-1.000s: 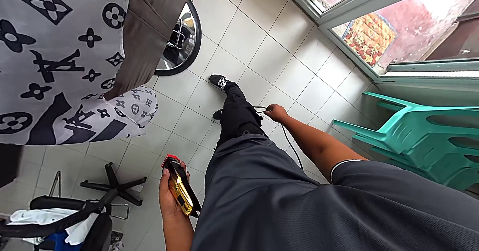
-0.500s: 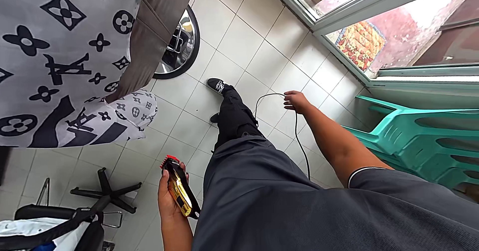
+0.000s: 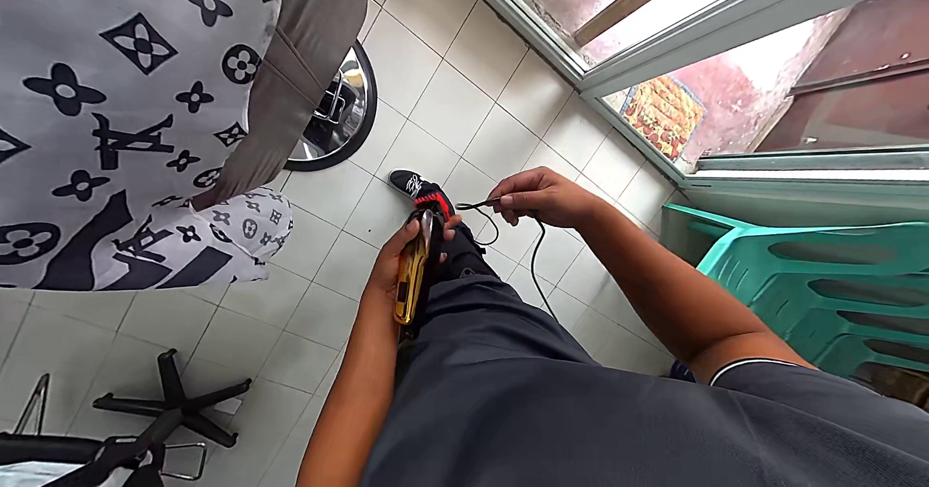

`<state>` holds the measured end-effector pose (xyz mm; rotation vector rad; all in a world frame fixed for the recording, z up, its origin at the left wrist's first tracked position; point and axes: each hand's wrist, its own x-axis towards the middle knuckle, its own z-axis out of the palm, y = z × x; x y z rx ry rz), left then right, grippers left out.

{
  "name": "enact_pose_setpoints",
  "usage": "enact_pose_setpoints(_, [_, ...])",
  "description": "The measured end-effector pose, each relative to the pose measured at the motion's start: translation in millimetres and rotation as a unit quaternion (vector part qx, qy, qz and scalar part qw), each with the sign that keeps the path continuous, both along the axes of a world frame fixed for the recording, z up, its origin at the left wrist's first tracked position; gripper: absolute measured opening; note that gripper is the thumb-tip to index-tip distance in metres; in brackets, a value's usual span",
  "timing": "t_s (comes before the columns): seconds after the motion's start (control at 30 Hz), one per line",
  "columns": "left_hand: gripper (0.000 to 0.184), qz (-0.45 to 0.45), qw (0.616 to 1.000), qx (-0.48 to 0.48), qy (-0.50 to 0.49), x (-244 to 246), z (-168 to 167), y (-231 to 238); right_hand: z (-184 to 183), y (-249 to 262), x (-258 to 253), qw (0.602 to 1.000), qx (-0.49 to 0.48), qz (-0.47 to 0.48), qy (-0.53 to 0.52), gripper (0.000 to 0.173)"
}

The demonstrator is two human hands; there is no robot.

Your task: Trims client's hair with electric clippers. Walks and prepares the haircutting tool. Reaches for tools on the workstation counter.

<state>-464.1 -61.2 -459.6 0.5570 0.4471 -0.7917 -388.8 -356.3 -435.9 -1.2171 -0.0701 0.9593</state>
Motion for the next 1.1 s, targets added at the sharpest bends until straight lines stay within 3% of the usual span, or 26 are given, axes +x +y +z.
enact_pose_setpoints(0.13, [0.035,-0.045,0.998,-0.035,0.039,11.5,-4.3,-28.5,-25.1,-4.6,-33.5,0.997,-0.038,0.054,0.029,0.019])
enact_pose_setpoints(0.23, [0.036,-0.066,0.996,-0.024,0.045,11.2,-5.1,-36.9,-46.8,-13.9,-62.6,0.984,-0.067,0.08,0.143,0.019])
enact_pose_setpoints(0.27, [0.042,-0.089,0.995,-0.02,0.037,9.7,-6.8,-37.3,-57.3,-19.1,-67.9,0.981,-0.09,0.048,0.165,0.02])
enact_pose_setpoints(0.33, [0.053,-0.121,0.992,-0.013,0.027,5.6,-7.0,-36.2,-84.7,-22.1,-69.9,0.971,-0.197,-0.07,0.118,0.019])
enact_pose_setpoints(0.37, [0.056,-0.132,0.991,-0.013,0.024,4.0,-6.1,-35.5,-99.8,-20.6,-66.5,0.961,-0.255,-0.084,0.07,0.023])
enact_pose_setpoints(0.43, [0.06,-0.142,0.99,-0.014,0.022,3.3,-4.3,-36.7,-120.1,-16.1,-60.6,0.951,-0.308,0.003,-0.013,0.042])
enact_pose_setpoints(0.5, [0.056,-0.148,0.989,-0.003,0.014,10.1,-6.0,-37.8,-123.2,-2.1,-59.6,0.964,-0.265,0.026,-0.022,0.026])
enact_pose_setpoints(0.57, [0.053,-0.162,0.987,0.017,0.005,11.8,-13.2,-32.9,-126.4,6.7,-64.0,0.988,-0.11,-0.065,0.087,0.031])
enact_pose_setpoints(0.67, [0.055,-0.168,0.985,0.036,0.009,7.7,-26.9,-25.1,-131.8,11.3,-64.1,0.949,0.091,-0.165,0.251,0.042])
enact_pose_setpoints(0.73, [0.06,-0.163,0.986,0.023,0.02,3.4,-34.3,-23.7,-132.8,18.3,-61.1,0.924,0.165,-0.199,0.281,0.049])
enact_pose_setpoints(0.87, [0.062,-0.161,0.986,0.001,0.047,-5.7,-39.9,-33.8,-128.1,41.2,-59.6,0.881,0.255,-0.263,0.3,0.043])
enact_pose_setpoints(0.93, [0.057,-0.167,0.984,0.003,0.056,-9.9,-40.9,-38.3,-133.0,44.5,-61.0,0.874,0.273,-0.27,0.298,0.042])
enact_pose_setpoints(1.0, [0.059,-0.166,0.984,-0.002,0.061,-12.4,-42.5,-36.9,-138.5,36.4,-60.0,0.895,0.236,-0.256,0.28,0.035])
enact_pose_setpoints(1.1, [0.06,-0.156,0.986,0.032,0.053,-13.9,-37.0,-18.3,-154.5,3.5,-56.6,0.965,-0.006,-0.166,0.203,0.023])
